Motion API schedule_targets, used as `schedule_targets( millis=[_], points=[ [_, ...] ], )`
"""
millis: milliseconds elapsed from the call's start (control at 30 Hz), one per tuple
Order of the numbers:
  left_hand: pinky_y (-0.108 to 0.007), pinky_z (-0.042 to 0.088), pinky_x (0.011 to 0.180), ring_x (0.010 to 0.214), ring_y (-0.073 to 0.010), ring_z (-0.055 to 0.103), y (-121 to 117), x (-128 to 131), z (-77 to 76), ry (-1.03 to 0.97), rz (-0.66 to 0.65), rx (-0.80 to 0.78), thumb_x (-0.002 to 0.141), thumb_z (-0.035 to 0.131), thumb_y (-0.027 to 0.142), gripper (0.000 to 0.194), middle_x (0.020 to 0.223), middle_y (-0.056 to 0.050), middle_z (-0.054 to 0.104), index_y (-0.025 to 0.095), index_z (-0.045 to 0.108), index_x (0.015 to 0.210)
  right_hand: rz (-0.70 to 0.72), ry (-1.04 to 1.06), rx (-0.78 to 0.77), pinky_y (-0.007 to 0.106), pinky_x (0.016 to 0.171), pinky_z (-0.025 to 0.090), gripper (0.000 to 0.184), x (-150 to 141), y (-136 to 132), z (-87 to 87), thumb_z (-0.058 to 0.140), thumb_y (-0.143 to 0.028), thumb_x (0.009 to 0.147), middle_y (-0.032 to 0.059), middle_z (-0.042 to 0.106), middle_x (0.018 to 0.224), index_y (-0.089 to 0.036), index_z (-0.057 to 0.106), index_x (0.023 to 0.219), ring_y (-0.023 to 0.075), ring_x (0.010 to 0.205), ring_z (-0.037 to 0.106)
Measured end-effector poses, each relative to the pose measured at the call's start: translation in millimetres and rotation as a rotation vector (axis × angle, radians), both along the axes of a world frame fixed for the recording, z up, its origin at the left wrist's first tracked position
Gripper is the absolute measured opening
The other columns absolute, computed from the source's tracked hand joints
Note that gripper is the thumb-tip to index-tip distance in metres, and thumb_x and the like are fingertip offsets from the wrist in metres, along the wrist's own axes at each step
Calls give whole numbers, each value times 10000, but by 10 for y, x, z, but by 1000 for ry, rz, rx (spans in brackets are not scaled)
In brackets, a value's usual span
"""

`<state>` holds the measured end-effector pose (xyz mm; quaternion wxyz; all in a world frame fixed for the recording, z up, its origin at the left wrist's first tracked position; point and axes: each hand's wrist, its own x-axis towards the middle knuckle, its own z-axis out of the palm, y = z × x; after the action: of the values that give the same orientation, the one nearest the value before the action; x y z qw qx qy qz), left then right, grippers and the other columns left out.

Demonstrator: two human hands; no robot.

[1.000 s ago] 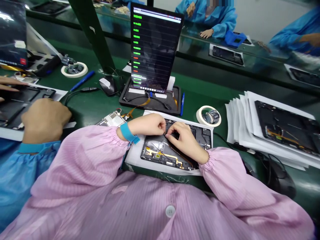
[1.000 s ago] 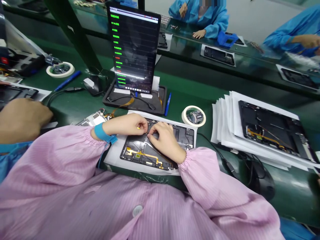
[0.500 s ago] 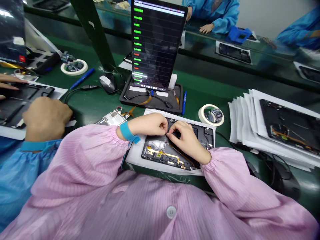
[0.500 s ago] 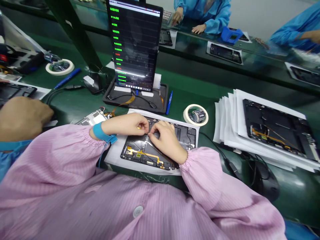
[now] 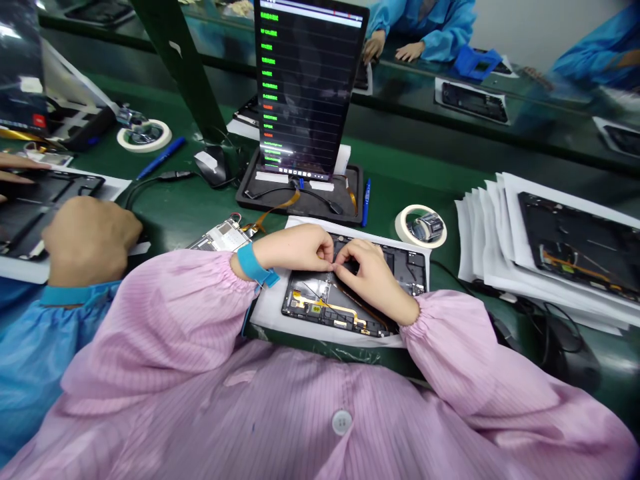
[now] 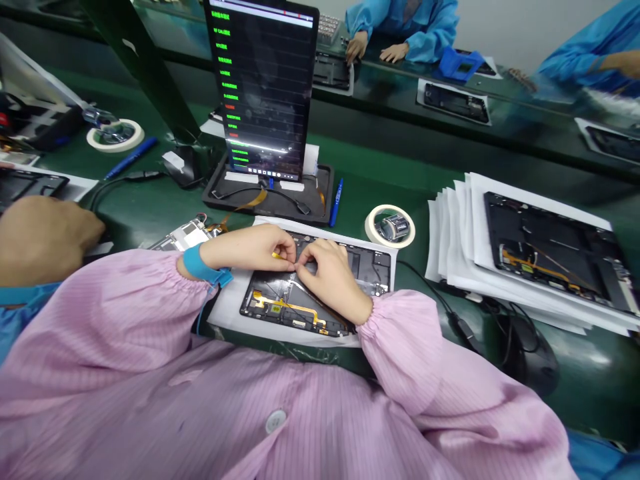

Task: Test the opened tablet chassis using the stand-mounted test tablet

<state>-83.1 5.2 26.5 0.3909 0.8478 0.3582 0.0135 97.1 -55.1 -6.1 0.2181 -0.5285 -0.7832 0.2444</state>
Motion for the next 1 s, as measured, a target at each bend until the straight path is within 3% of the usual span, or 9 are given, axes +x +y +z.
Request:
schedule_targets(
  millis=[267,433,533,667,800,867,1000],
  points=[
    [-213,332,527,569,-114,505,-56,35,-39,-2,55,-27,692,554,246,163,610,10,611,141,678,700,-8,0,65,334,823,330,70,-27,-87,17,610,-160,775,10,580,866,-203,558,796,211,909,514],
    [-204,335,528,569,-110,496,-19,27,-56,-3,15,-74,701,537,251,168,607,19,596,149,670,709,-26,-12,60,338,832,332,69,-12,-85,-9,610,-176,781,12,582,873,-208,553,801,215,922,514],
    [-208,350,555,601,-117,524,-62,41,-48,-3,-11,-2,706,530,225,169,653,11,629,157,680,739,-9,4,80,339,815,341,63,6,-89,-17,595,-165,783,18,582,872,-205,549,796,217,915,520],
    [-229,360,572,619,-132,543,-111,60,-33,5,-24,215,712,577,220,106,675,-5,650,158,664,708,1,26,106,347,772,353,54,42,-63,-47,566,-160,794,22,584,843,-208,547,782,223,865,532],
    [-223,442,646,713,-142,604,17,-2,67,-70,-71,173,739,675,323,212,805,-18,684,158,645,869,23,34,142,362,753,370,54,65,-6,-73,570,-207,818,28,592,823,-213,541,772,232,835,547],
    [-249,478,779,858,-159,624,109,-18,143,-183,50,252,789,646,345,304,954,-52,688,153,606,1021,32,39,150,366,751,379,82,65,-6,-71,567,-240,839,31,596,813,-215,537,767,235,828,554],
    [-409,354,1050,1249,-244,455,331,55,176,-136,490,706,899,423,216,379,1287,-177,557,91,482,1252,20,26,139,369,758,385,111,62,-21,-64,569,-258,856,31,602,818,-213,543,758,232,829,559]
  ],
)
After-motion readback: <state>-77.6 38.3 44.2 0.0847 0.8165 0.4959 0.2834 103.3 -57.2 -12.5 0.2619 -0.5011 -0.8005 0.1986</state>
